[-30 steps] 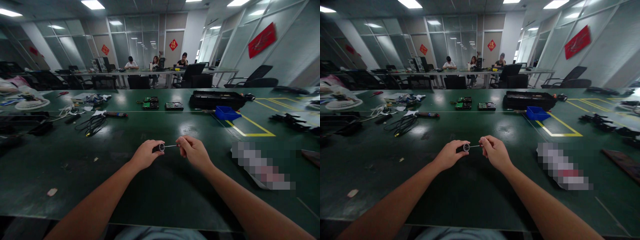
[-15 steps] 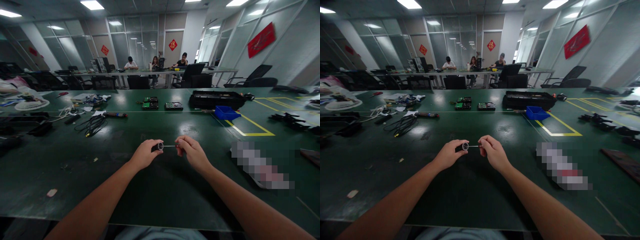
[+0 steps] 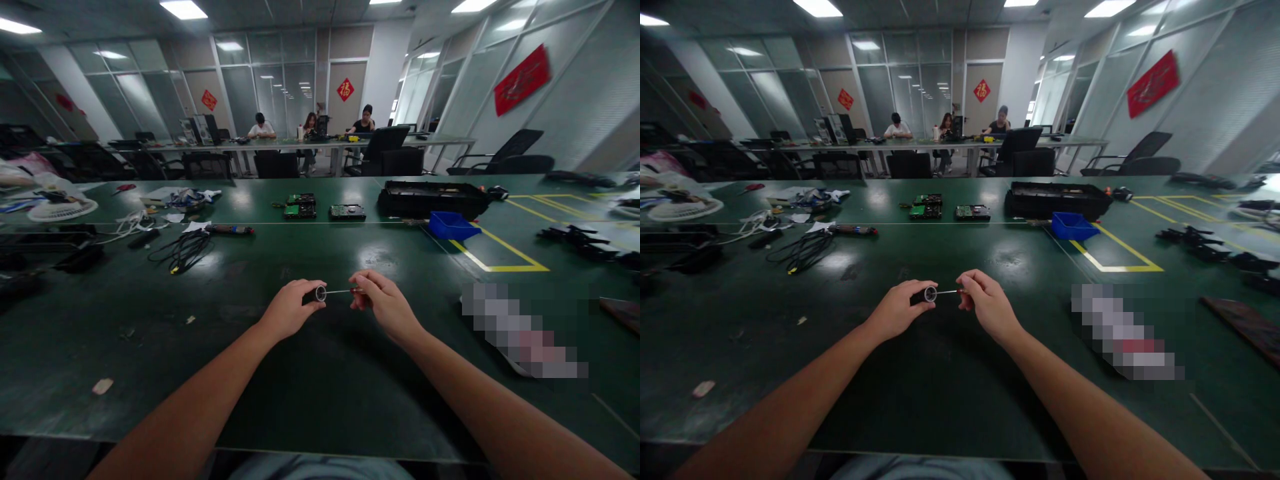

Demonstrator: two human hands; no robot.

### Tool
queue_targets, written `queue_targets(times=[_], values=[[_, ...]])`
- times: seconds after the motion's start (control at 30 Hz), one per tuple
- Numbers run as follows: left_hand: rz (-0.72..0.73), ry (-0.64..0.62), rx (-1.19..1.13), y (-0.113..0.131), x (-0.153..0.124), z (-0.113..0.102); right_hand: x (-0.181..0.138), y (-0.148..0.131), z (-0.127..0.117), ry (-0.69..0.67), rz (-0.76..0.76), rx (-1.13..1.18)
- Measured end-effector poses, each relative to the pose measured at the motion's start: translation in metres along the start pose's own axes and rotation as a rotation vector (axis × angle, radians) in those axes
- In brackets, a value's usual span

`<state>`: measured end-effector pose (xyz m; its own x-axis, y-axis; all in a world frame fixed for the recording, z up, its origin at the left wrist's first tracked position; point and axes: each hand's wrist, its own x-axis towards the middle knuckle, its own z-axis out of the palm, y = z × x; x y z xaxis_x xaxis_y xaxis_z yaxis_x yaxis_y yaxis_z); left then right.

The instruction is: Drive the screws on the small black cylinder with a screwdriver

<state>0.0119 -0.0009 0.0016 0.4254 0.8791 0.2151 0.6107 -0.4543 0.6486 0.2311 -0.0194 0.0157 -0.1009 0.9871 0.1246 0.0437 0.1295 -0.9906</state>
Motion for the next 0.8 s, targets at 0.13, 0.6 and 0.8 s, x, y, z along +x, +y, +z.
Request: queue_targets(times=[0.13, 0.6, 0.8], values=[[-0.007, 0.020, -0.018, -0.003, 0.000, 0.001, 0.002, 0.004, -0.002, 0.031, -0.025, 0.031], [0.120, -0.012, 0.051, 0.003, -0.001, -0.005, 0.013, 0.009, -0.007, 0.004, 0.274, 0.400], [0.083, -0.002, 0.065, 0.002, 0.000, -0.004, 0.012, 0.007, -0.006, 0.135, 0.157, 0.369]])
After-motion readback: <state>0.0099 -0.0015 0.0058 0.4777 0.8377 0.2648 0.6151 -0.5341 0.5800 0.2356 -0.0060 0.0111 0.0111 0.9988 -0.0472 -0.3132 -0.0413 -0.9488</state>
